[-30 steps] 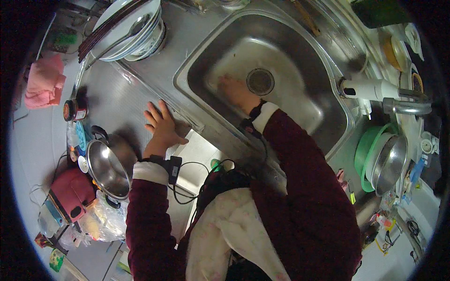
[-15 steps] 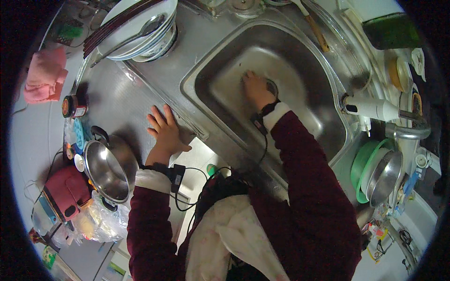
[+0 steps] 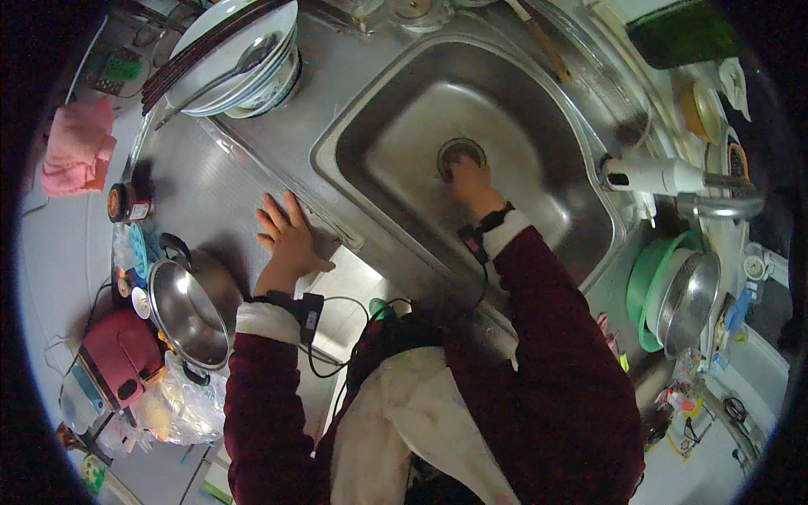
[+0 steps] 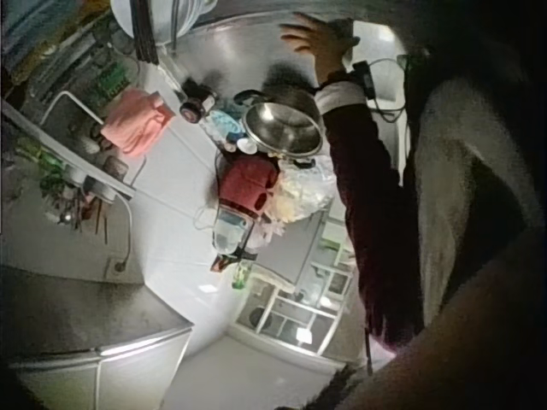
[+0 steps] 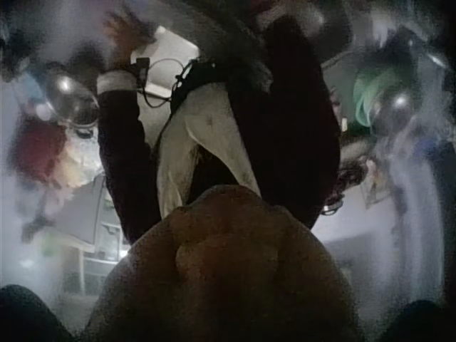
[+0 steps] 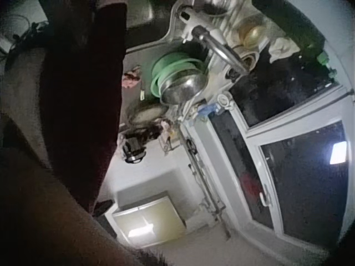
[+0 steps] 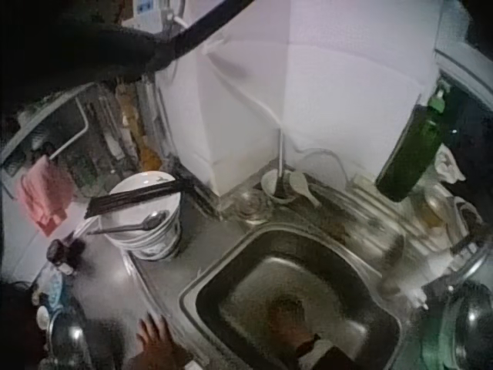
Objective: The person washes a stainless steel pot and a steamer insert in a kitchen sink using a pink cloth and running water. They rinse the pot, scrub the steamer insert, and place the cleaned items on the counter.
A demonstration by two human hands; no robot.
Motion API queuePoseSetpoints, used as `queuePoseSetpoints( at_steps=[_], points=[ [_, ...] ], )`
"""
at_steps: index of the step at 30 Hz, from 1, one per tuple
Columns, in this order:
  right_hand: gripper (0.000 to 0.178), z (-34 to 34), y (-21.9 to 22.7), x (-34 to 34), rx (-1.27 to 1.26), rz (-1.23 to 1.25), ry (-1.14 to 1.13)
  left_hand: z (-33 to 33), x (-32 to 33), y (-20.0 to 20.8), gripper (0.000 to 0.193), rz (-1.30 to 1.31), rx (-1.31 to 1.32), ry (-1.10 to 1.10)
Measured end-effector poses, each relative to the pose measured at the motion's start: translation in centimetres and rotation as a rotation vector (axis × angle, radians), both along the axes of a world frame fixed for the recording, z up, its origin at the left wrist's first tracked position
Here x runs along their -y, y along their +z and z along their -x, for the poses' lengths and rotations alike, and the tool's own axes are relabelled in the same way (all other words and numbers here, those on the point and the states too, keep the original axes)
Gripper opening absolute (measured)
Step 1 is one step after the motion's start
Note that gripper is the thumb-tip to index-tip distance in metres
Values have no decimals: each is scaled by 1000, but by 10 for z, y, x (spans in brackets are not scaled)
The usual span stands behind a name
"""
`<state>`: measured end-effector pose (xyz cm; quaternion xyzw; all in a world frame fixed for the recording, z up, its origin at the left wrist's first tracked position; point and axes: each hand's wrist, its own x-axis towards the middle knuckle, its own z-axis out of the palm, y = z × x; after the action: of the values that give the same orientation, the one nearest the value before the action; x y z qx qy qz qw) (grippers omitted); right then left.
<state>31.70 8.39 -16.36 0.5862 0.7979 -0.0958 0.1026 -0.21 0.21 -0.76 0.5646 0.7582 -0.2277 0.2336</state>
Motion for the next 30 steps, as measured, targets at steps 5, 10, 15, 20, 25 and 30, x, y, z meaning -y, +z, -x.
queuePoseSetpoints(
  at_steps=[5, 10, 15, 20, 25, 30],
  points=[
    [23, -57, 13, 40, -268, 58, -308, -3, -2, 5, 146, 5, 45, 3],
    [19, -82, 44, 88, -348, 1, -544, -6, -4, 12, 148, 15, 14, -4],
    [25, -112, 58, 108, -410, 292, -691, -8, -4, 15, 147, 35, -10, 0],
    [40, -134, 43, 140, -399, 308, -400, -13, -7, 19, 146, 32, 49, 65],
    [46, -130, 51, 162, -466, 566, -559, -19, -9, 21, 147, 76, -32, 68],
    [41, -123, 62, 175, -359, 617, -560, -15, -9, 17, 147, 78, -59, 73]
  ],
)
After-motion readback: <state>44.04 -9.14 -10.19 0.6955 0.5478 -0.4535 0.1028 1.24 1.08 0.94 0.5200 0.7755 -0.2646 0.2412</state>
